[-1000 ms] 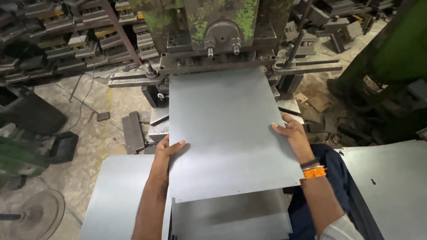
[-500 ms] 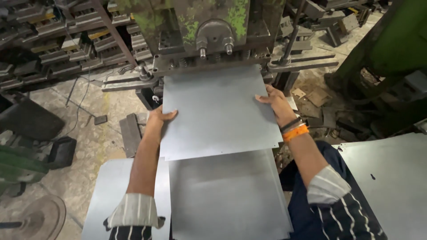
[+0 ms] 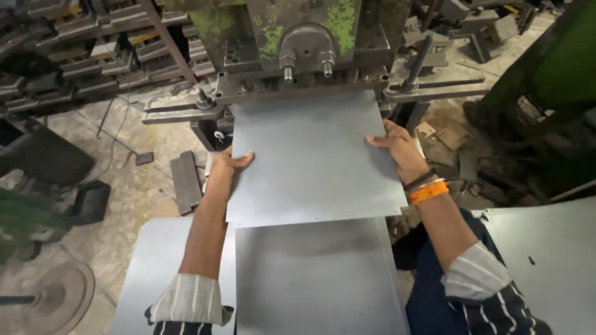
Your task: The person is feeding metal sheets into a stamping machine one by one and stacking the finished parts on a side table.
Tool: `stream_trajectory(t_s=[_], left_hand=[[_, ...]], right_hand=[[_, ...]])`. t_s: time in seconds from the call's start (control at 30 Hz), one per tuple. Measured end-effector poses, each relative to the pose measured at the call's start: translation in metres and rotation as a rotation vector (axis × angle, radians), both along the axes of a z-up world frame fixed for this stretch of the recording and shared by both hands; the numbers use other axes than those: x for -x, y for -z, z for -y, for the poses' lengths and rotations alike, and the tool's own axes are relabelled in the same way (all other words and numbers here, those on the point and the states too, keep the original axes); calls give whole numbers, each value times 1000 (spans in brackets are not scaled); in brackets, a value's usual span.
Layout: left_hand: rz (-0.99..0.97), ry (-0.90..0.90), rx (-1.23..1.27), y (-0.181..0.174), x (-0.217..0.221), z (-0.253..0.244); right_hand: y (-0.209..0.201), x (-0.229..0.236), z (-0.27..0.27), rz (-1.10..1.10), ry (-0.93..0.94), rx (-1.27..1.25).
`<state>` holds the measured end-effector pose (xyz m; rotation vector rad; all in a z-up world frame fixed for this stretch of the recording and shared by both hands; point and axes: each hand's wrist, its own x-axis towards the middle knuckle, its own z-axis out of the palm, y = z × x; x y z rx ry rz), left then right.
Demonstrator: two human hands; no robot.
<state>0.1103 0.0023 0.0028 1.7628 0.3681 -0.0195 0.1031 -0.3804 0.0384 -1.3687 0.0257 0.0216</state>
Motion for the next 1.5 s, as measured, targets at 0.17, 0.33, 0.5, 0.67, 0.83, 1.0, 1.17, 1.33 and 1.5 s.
stream_trajectory(t_s=[0.17,0.33,0.5,0.67,0.83,1.0,1.17,1.33,1.5], left_hand=[[-30,-9,125,7,-3,-6],[-14,-13,188,8,-7,-7],[-18,-29,192,2,-2,-2],[-30,-19,75,3,-3,-1],[-81,36,-105,-4,-6,1],[-161,50,34,21,-14,-10],[-161,61,-25,41,16,-7],[-87,-2,73,-2,160,18],[-64,-93,508,45,227,10]], right_hand=[[13,-8,5,6,8,-48],[6,-6,0,11,13,-39],[29,-21,6,7,-3,-65],[51,-36,17,11,-10,-67],[48,-32,14,11,-8,-45],[54,-24,20,90,42,72],[75,3,30,166,72,131],[37,127,2,-29,87,126],[32,192,-14,-229,73,136]])
